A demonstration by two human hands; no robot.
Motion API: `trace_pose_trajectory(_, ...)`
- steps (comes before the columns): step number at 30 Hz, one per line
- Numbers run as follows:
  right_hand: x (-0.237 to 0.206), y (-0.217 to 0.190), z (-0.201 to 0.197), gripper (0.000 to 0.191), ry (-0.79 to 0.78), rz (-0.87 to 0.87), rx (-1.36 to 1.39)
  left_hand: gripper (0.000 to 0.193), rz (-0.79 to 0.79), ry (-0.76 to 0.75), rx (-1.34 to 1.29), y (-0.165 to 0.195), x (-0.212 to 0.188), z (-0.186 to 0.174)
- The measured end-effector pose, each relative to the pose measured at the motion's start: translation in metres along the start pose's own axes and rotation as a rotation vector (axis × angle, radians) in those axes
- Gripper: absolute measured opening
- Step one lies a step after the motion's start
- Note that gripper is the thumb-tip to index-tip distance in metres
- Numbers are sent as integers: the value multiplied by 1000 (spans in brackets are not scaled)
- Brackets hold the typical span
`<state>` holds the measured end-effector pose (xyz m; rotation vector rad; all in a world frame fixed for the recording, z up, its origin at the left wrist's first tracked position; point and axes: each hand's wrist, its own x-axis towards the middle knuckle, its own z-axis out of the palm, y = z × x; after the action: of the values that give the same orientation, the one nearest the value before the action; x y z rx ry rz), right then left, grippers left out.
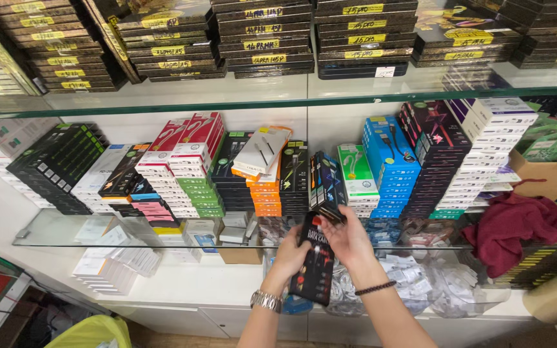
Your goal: The person wipes boxed phone accessories with a maroon cloth, one box at a time, and places the cleaned boxes back onto a glass display shelf, arranging them into neat stacks with other boxed chargers and cables.
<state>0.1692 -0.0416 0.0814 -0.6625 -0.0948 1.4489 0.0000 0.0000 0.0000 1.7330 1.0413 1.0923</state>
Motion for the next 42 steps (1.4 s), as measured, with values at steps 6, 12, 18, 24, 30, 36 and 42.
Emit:
trace_pose_trajectory(6,-47,-2,-36,28,-70,-132,-369,45,-374,146,-49,43,31,37)
trace_pose_trajectory(12,-70,-22,-50,41,-28,-134,-617,39,-35,461,82,65,-26,44)
trace_pose_trajectory(18,-84,-26,-52,60,103,-205,-1139,61,-78,312,46,114,-96,49)
trace_pose_trajectory(24,-66,-9,-65,64,79,-323,-1270,61,19,295,147,94,-85,60)
trace_pose_trajectory(30,-14,5,-70,56,61,-538,-1015,63,88,289,265,61,-10,61)
trace_pose_trajectory(36,12,8,-70,40,51,-261,-560,64,-211,214,26,57,10,68)
trace_pose_trajectory(42,38,-2,-44,26,5,-282,-437,43,-172,270,-206,91,30,64)
